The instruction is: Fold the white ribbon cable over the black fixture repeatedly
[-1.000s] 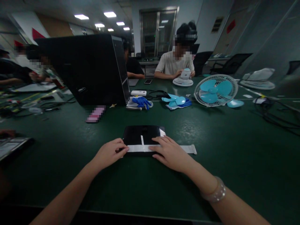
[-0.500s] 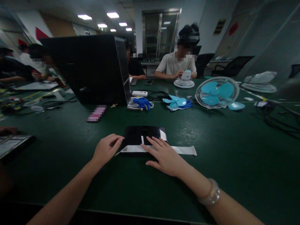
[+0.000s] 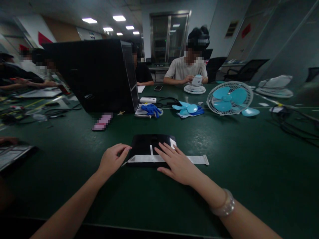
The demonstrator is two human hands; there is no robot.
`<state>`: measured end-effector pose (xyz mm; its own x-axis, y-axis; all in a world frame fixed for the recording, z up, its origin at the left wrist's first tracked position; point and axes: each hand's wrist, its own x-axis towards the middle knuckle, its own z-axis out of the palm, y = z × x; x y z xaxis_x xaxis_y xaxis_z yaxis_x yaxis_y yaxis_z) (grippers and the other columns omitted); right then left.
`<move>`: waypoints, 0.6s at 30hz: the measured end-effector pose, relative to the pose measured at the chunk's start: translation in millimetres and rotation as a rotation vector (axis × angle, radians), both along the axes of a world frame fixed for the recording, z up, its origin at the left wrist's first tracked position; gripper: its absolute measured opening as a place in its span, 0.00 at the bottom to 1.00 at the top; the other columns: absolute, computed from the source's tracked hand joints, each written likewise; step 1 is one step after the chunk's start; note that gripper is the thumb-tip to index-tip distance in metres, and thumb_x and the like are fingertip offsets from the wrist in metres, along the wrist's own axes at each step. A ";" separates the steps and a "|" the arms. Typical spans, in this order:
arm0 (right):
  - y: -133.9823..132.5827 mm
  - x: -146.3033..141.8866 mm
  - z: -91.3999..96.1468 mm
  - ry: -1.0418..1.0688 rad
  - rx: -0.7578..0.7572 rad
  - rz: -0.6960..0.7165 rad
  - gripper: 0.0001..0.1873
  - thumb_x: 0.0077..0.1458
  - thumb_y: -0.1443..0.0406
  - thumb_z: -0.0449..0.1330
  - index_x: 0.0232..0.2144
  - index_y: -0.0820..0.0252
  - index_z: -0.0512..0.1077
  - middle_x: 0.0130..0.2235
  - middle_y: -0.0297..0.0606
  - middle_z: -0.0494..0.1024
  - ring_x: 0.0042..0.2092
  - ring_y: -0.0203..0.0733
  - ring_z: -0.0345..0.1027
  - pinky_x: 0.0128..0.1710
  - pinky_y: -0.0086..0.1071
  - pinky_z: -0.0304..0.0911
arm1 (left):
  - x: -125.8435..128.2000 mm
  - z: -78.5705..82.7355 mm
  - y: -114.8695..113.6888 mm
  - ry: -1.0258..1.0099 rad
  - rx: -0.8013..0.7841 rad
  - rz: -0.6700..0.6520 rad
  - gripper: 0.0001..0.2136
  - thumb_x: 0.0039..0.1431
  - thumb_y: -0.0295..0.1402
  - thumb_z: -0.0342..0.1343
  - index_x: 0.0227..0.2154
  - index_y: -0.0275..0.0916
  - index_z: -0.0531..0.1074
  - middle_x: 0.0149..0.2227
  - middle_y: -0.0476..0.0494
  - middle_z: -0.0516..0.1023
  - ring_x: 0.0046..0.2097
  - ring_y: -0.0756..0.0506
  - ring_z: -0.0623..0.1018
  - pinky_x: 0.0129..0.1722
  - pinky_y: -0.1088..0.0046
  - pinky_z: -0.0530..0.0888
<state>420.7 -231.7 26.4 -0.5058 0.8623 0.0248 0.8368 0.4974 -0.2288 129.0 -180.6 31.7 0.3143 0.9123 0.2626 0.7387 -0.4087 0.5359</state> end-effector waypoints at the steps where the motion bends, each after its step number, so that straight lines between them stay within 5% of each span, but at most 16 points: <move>1: 1.2 1.9 -0.6 -0.009 -0.011 -0.015 0.39 0.63 0.44 0.47 0.69 0.49 0.43 0.71 0.38 0.42 0.69 0.52 0.38 0.66 0.55 0.37 | 0.2 -0.1 -0.1 0.001 -0.001 -0.001 0.16 0.67 0.40 0.46 0.39 0.39 0.78 0.37 0.44 0.79 0.34 0.47 0.77 0.30 0.72 0.71; 18: 3.7 1.3 -0.8 -0.077 -0.029 -0.059 0.39 0.62 0.44 0.46 0.69 0.51 0.46 0.69 0.42 0.46 0.68 0.54 0.43 0.65 0.59 0.40 | -1.0 -2.7 1.4 -0.002 0.003 0.007 0.16 0.66 0.41 0.46 0.38 0.40 0.78 0.35 0.45 0.79 0.33 0.47 0.76 0.29 0.73 0.70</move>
